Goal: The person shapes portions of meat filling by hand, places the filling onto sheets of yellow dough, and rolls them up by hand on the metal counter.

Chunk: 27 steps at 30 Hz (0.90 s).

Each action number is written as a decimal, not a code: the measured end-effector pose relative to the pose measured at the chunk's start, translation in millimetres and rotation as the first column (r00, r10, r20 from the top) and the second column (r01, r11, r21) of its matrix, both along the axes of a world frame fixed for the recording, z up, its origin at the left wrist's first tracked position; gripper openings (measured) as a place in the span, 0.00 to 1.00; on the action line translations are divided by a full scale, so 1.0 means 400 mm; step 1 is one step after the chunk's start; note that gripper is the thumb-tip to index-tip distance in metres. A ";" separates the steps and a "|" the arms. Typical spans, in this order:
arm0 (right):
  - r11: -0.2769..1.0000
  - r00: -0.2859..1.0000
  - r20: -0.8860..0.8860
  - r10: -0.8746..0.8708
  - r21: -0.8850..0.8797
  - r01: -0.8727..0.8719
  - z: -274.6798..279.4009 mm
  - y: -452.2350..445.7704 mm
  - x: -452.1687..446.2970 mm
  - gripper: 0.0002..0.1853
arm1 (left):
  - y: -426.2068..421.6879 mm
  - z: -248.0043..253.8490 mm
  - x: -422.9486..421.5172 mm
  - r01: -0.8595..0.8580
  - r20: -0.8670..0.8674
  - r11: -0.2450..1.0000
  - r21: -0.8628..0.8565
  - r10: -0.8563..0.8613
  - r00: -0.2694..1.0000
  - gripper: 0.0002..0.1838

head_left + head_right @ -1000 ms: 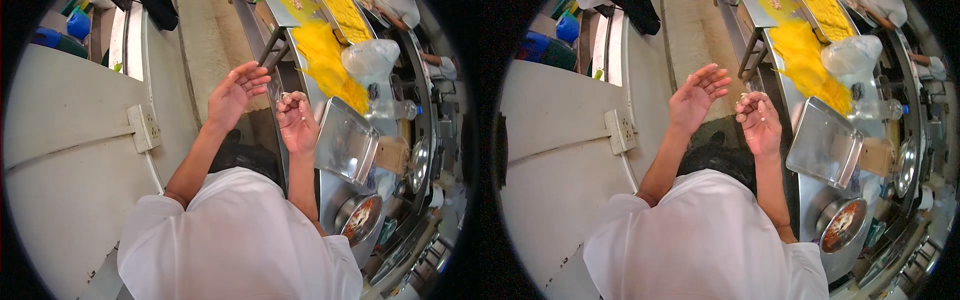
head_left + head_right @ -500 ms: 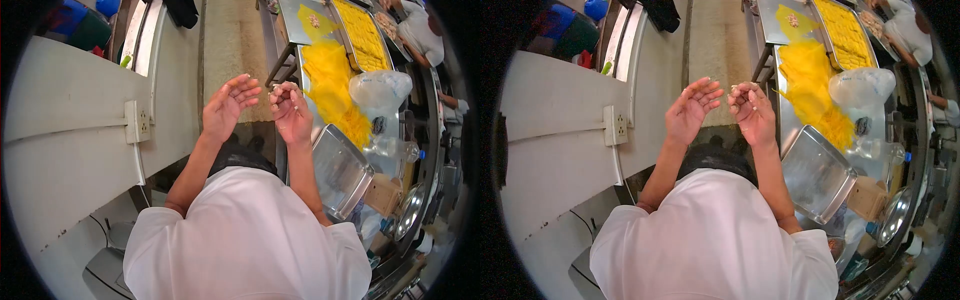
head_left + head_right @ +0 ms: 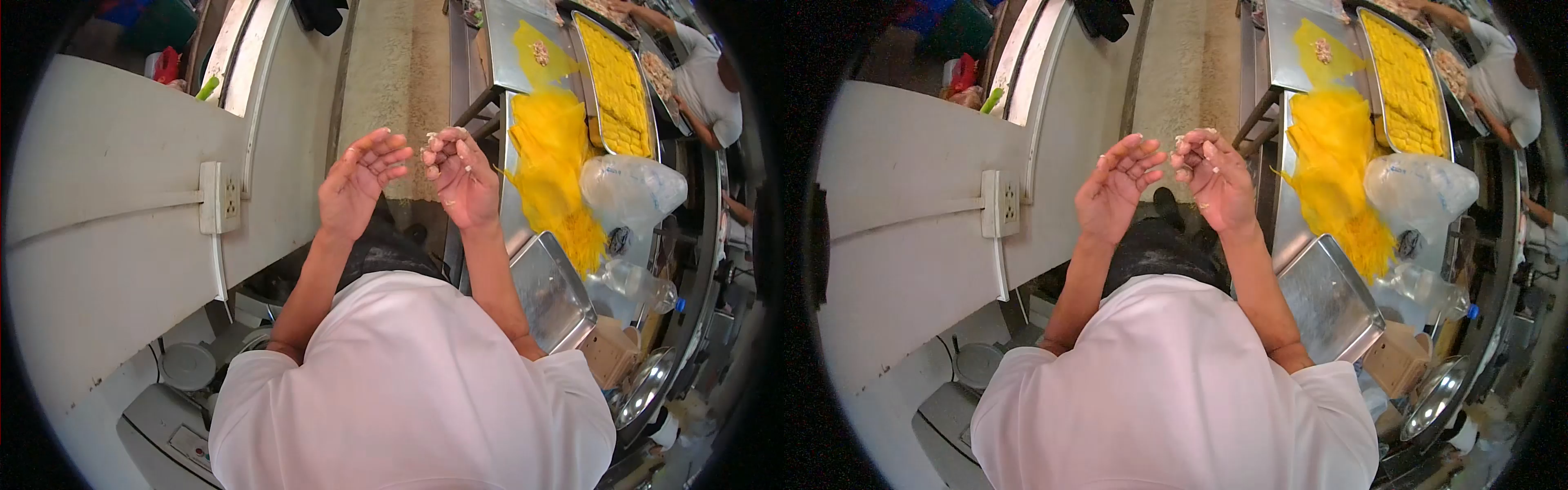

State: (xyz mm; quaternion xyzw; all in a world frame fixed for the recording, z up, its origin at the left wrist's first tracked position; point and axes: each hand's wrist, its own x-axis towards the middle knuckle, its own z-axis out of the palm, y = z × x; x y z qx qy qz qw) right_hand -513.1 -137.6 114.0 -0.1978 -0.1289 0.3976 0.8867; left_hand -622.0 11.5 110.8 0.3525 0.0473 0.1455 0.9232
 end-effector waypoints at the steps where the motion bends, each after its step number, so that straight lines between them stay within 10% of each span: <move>1: 1.000 1.000 0.000 -0.003 -0.004 0.003 0.000 0.009 0.007 0.13 | 0.011 -0.002 0.010 0.002 0.006 1.000 -0.010 -0.002 1.000 0.28; 27: 0.992 0.997 0.055 0.054 -0.120 -0.047 0.043 0.380 0.161 0.11 | 0.408 0.017 0.143 -0.141 0.032 0.987 -0.081 0.144 0.989 0.27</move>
